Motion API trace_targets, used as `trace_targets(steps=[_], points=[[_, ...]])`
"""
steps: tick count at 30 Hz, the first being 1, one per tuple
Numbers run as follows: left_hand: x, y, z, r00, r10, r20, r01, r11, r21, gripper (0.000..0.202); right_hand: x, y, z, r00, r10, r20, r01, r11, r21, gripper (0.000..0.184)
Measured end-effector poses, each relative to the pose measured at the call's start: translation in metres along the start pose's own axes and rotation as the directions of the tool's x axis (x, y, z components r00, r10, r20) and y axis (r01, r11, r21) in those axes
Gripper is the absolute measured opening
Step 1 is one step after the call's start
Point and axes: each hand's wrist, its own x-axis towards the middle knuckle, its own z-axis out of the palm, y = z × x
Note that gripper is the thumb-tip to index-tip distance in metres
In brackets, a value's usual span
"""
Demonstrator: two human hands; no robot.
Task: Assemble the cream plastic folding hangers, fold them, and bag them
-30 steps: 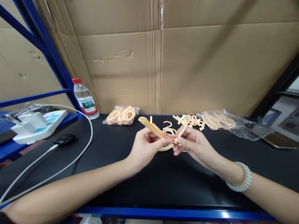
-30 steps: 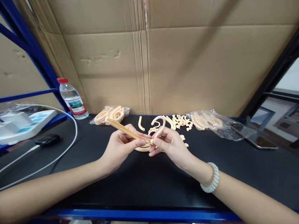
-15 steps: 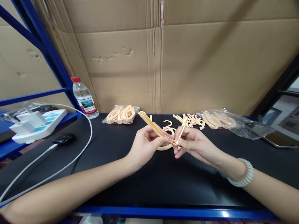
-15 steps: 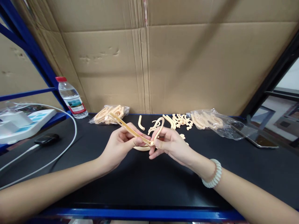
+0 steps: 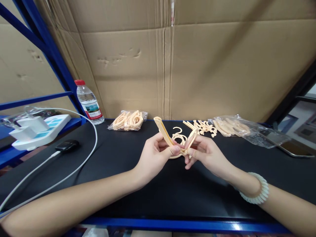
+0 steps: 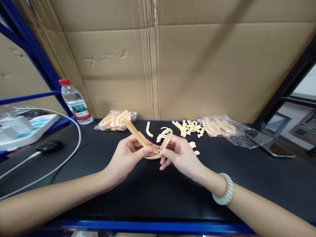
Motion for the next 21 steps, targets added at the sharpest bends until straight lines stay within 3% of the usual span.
trace_targets(steps=[7,16,21], points=[[-0.004,0.0,0.005,0.998,0.001,-0.068,0.001,0.999,0.035,0.024,-0.003,-0.005,0.005,0.989,-0.089,-0.118,0.074,0.989,-0.128,0.032],[0.001,-0.002,0.001,0.991,0.031,-0.132,-0.017,0.994,0.11,0.029,-0.005,-0.007,0.004,0.982,-0.038,-0.184,0.034,0.999,-0.025,0.025],[0.005,-0.001,-0.001,0.99,0.046,-0.136,-0.032,0.994,0.106,0.03,-0.006,-0.01,0.003,0.983,-0.046,-0.18,0.034,0.997,-0.067,0.03]])
